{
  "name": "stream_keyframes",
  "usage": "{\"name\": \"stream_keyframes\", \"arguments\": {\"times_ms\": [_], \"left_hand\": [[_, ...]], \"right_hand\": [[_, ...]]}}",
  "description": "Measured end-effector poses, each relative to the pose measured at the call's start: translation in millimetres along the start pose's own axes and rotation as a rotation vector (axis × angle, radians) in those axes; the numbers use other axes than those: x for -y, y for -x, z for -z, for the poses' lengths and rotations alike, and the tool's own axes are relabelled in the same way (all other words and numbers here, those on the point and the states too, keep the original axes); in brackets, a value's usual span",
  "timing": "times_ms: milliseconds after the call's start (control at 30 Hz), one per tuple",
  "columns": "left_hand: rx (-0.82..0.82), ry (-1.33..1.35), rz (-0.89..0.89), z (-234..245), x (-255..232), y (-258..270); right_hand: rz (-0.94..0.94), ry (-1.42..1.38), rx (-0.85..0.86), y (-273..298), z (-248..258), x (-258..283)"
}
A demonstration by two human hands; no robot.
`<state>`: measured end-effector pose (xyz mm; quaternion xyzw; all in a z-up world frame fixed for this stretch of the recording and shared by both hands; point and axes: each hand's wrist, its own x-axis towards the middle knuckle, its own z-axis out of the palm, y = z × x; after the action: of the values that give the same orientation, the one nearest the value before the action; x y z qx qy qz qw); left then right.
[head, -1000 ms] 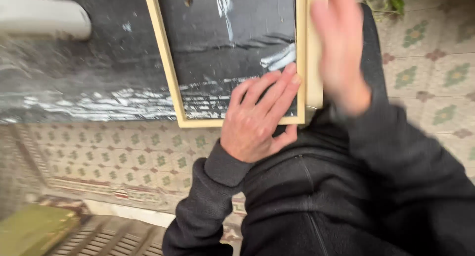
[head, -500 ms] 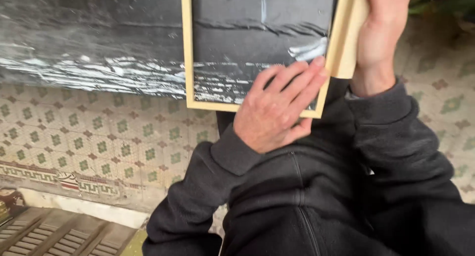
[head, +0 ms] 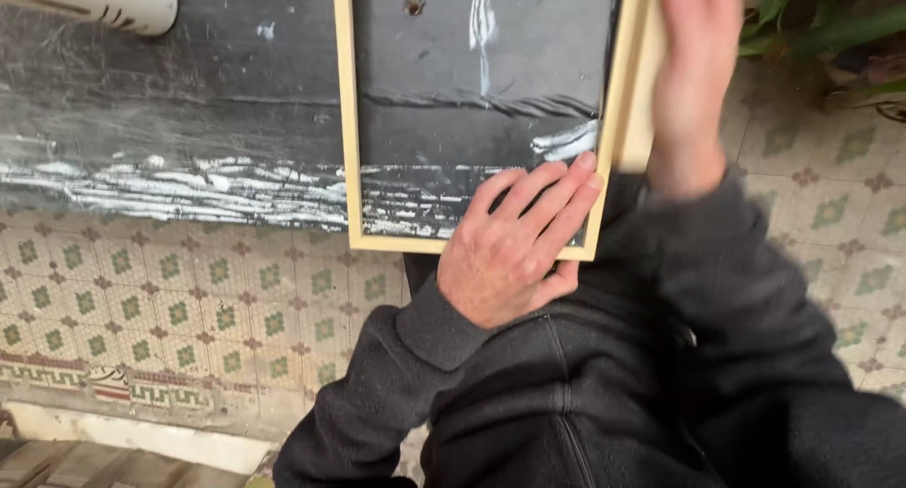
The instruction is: Sanding a wooden picture frame and applying glue to its joints.
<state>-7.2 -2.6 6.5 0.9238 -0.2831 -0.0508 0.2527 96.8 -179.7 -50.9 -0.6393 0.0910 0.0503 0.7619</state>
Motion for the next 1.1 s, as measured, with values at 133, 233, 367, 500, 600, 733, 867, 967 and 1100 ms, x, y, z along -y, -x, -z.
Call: {"name": "stream_keyframes", "arguments": {"times_ms": [133, 233, 367, 500, 600, 733, 867, 967, 1100], "left_hand": [[-0.057, 0.054, -0.001, -6.2, 3.0, 3.7], [-0.069, 0.036, 0.011, -8.6, 2.1, 2.1], [-0.014, 0.005, 0.003, 0.2, 1.5, -4.7], [-0.013, 0.026, 0.016, 5.5, -3.9, -0.8], [-0.046, 0.022, 0.017, 1.3, 0.0, -5.6], [-0.072, 0.005, 0.013, -2.5, -4.3, -2.6], [-0.042, 0.030, 0.039, 1.1, -5.8, -6.8], [-0.051, 0.014, 0.021, 2.1, -2.3, -9.9], [-0.016, 0.035, 0.039, -1.5, -2.1, -10.3]], "right_hand": [[-0.023, 0.059, 0.088, 142.8, 9.2, -17.7], [-0.106, 0.008, 0.070, 140.9, 10.4, -14.1], [-0.041, -0.092, -0.068, -43.2, 12.6, -31.4], [-0.037, -0.107, -0.097, -52.4, 10.6, -25.0], [0.009, 0.034, 0.026, 40.2, 1.9, -11.0], [0.040, 0.052, 0.070, 60.7, 2.0, -2.9], [0.211, -0.024, 0.093, -85.0, 5.3, -8.9], [-0.080, -0.097, -0.144, -90.2, 9.4, -13.0], [0.125, 0.195, 0.086, 39.0, 11.0, -3.0]]}}
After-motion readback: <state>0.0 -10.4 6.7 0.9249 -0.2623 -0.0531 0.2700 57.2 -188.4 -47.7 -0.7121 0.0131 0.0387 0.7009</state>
